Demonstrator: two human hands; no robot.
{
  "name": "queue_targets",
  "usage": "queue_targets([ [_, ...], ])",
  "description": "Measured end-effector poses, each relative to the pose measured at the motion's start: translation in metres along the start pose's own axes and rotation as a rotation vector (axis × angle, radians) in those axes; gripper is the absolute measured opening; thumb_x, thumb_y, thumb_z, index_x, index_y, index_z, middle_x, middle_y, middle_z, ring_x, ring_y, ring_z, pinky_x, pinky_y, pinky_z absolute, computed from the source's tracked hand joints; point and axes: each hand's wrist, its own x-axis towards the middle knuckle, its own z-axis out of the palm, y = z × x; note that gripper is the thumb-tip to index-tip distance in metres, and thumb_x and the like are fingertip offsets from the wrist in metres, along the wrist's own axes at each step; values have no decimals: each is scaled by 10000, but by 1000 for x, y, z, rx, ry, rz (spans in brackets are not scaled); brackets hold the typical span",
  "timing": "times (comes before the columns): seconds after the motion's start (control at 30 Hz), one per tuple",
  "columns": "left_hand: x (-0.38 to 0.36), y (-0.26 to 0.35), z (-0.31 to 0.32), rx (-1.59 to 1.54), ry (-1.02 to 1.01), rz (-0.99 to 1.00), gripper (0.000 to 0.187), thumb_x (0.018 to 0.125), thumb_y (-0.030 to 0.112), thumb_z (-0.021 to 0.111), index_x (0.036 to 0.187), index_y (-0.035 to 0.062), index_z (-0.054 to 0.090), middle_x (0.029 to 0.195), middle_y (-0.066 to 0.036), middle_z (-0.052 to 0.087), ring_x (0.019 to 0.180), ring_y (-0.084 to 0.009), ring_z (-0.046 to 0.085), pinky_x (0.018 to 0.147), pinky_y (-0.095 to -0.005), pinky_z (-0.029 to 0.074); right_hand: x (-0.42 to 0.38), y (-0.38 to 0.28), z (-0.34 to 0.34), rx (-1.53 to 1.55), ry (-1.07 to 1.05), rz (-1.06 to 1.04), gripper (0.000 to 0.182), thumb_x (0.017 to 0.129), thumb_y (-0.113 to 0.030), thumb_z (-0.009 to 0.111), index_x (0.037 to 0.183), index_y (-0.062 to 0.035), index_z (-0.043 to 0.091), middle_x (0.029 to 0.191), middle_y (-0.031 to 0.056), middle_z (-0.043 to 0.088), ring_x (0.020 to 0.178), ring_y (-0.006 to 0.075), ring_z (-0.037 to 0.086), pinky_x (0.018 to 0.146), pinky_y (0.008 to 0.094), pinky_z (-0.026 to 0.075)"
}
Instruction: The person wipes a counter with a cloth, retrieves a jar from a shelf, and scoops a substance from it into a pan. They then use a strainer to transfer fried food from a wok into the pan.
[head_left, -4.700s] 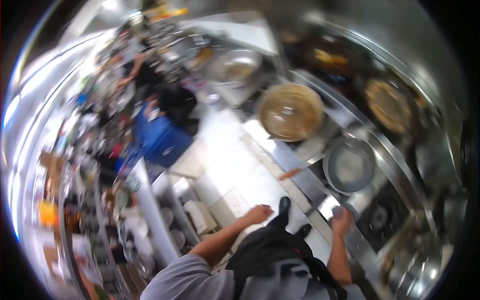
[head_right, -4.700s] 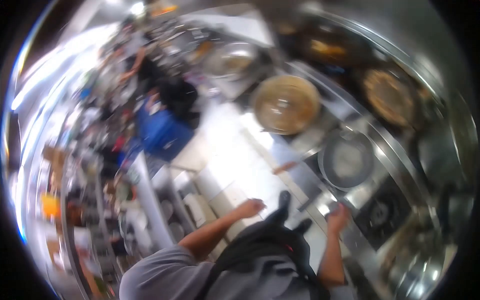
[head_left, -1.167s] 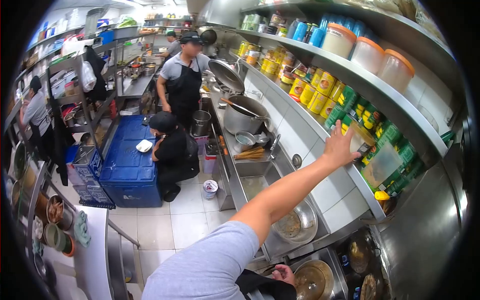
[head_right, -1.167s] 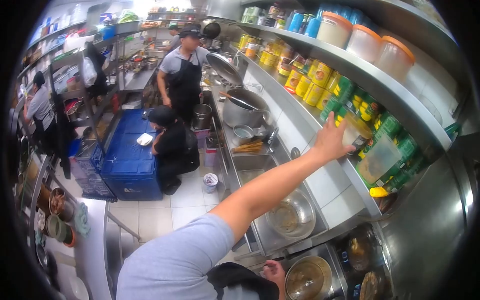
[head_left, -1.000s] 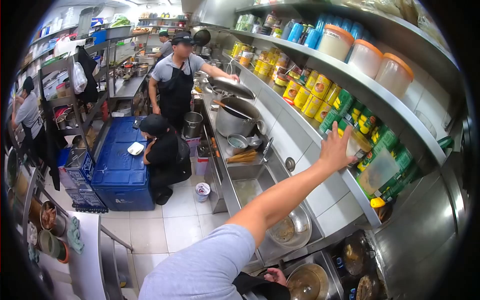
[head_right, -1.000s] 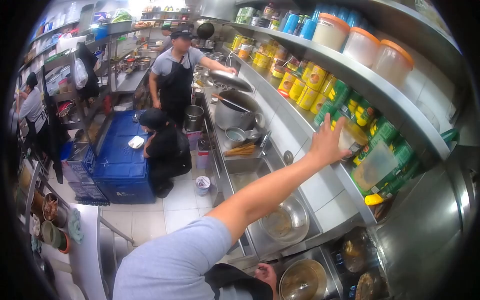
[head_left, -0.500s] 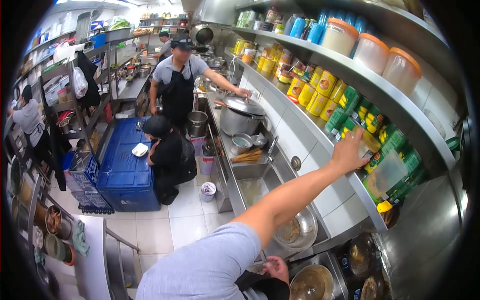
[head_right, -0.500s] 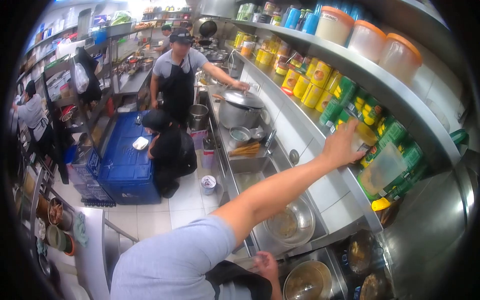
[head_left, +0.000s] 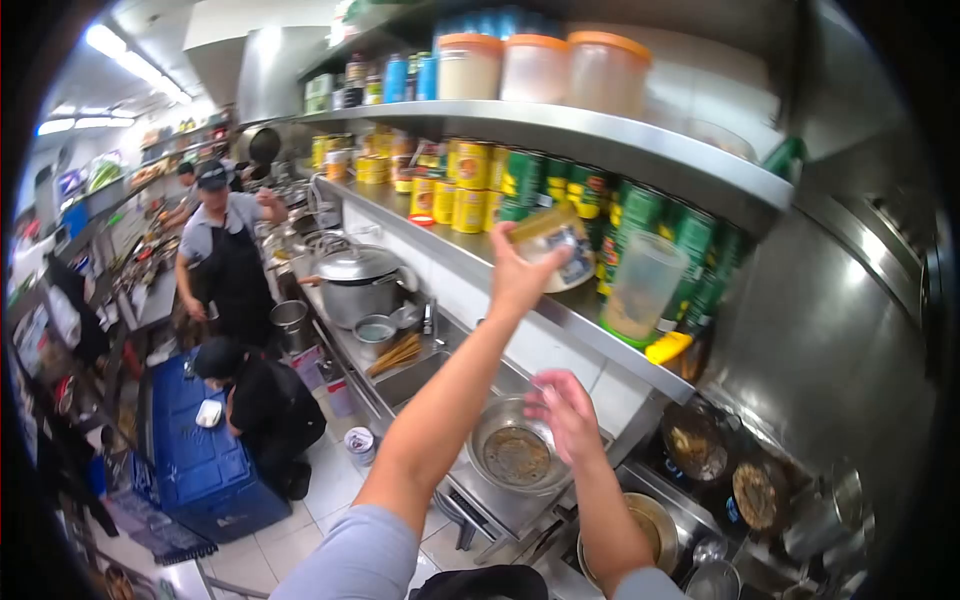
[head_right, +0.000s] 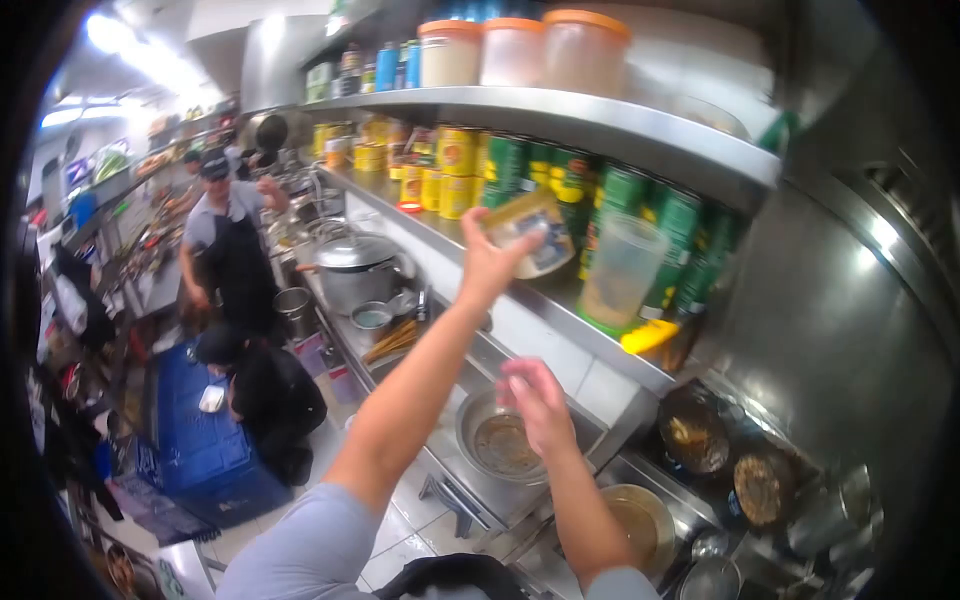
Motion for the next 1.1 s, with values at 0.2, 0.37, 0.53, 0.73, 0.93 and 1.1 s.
queue_targets([
  [0.2,-12,-8,-2,-159,82,64,840,698,214,856,1268,23,269,1160,-202,503,1046,-263,551,889,-358,476,61,-49,36,-281,335,-733,504,941,-122,564,1388,16,379,1392,164,441,1278,239,454,1089,350,331],
  [0.37,-20,-21,-14,-316,160,237,864,683,161,863,1278,49,245,1213,-167,443,1137,-241,481,969,-365,428,115,-51,20,187,179,-249,630,978,-436,492,1456,-69,308,1431,174,397,1338,281,371,1116,456,269],
  [0.53,-82,51,-62,-44,59,270,886,699,132,855,1298,79,204,1257,-198,454,1202,-273,499,984,-388,453,57,-47,50,278,185,-136,650,952,-535,455,1454,-141,335,1445,142,409,1323,306,398,1033,537,373],
  [0.73,-233,81,-148,634,-445,339,815,636,256,881,1228,46,363,1405,-292,308,1243,-424,451,1014,-439,412,-40,68,31,914,-192,317,673,913,-574,467,1413,-127,406,1397,125,474,1244,332,490,933,557,480],
  [0.93,-348,159,-184,1057,-796,101,1093,575,370,883,1460,160,277,1514,-244,190,1357,-452,303,1022,-555,370,-196,125,35,898,-195,608,707,893,-598,452,1424,-136,399,1417,120,455,1302,337,445,1006,547,430],
  [1.1,-428,185,-180,1105,-1169,-18,1225,514,349,892,1515,298,188,1571,-182,107,1399,-462,230,978,-617,369,-301,121,54,659,-213,833,758,815,-735,428,1440,-309,374,1489,59,383,1338,372,402,964,667,394],
])
